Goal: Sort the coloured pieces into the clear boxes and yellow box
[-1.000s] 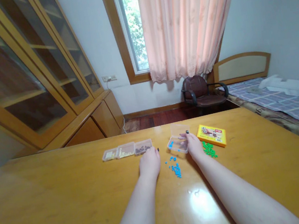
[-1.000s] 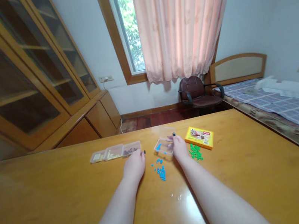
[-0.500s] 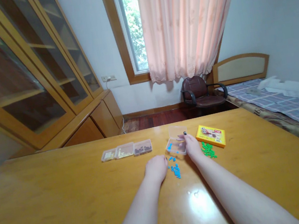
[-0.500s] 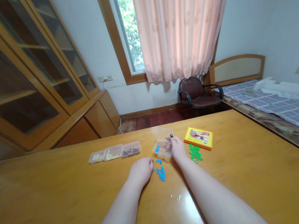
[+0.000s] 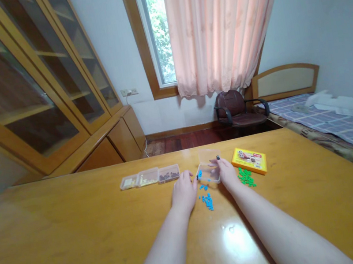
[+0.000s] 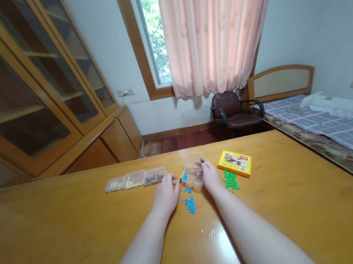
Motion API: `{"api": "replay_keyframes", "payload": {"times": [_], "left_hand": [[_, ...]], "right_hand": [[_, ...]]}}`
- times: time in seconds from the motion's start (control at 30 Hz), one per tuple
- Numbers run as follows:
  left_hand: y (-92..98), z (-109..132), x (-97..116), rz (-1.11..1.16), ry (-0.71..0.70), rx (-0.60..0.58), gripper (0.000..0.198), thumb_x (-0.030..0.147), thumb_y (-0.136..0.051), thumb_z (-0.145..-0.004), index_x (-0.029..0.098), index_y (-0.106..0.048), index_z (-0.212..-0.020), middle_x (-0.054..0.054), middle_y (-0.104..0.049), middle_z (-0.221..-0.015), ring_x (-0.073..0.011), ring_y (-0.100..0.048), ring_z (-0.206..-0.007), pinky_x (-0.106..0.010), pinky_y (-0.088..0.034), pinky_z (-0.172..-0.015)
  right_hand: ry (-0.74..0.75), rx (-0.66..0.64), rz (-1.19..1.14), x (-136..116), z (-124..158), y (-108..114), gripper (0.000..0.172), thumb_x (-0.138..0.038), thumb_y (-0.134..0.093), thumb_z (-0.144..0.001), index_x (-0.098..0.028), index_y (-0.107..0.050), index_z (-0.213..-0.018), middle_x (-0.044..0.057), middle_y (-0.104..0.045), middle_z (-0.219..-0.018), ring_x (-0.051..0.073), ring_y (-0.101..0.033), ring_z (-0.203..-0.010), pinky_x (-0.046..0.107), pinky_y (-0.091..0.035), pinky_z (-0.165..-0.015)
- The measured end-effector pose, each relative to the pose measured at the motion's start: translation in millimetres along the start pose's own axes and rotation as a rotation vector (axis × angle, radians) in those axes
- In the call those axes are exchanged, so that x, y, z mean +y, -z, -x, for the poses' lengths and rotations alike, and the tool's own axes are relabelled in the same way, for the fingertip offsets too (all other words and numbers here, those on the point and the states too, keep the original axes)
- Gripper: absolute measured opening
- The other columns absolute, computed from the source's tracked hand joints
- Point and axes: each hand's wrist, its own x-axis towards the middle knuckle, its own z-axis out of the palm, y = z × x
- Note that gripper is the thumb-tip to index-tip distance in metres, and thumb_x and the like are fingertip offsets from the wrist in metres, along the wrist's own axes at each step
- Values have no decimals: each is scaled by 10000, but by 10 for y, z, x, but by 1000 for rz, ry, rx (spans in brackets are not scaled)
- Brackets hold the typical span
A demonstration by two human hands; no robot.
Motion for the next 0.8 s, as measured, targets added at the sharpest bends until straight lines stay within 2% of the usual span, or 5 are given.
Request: {"api": "replay_keyframes", "payload": {"times": [0.1, 0.27, 0.43, 0.8], "left_hand": [[-47, 12, 4, -50, -66, -94, 193, 316, -391, -849, 204, -502, -960, -52, -561, -944, -172, -541, -873, -275, -384, -745], [-126, 20, 22, -101, -229, -194, 201, 341, -443, -824, 218, -515, -966, -52, -559, -970, -187, -530, -922, -294, -386, -773], [-122, 10, 35, -105, -210, -218, 176, 281, -440, -827, 204, -513, -968, -55, -574, -962, -184, -542, -909, -291, -391, -765], [-146, -9, 27, -123, -166, -224, 197, 273, -370, -863, 182, -516, -961, -78, -584, -981, -190, -553, -902, -296, -386, -751]], "right_hand": [[-16, 98, -20, 13, -43, 44, 377, -521, -503, -708, -172, -606, -810, 42, -668, -704, 133, -561, -473, 268, -451, -472], [21, 86, 3, 105, -62, 28, 389, -523, -500, -711, -165, -610, -815, 53, -675, -749, 126, -559, -491, 260, -449, -496], [25, 66, 7, 120, -56, 14, 414, -545, -497, -704, -161, -613, -811, 56, -671, -740, 122, -546, -480, 255, -436, -488], [25, 41, 20, 114, -51, 23, 422, -550, -509, -690, -162, -609, -823, 59, -670, -763, 125, -547, -493, 262, -450, -484]]}}
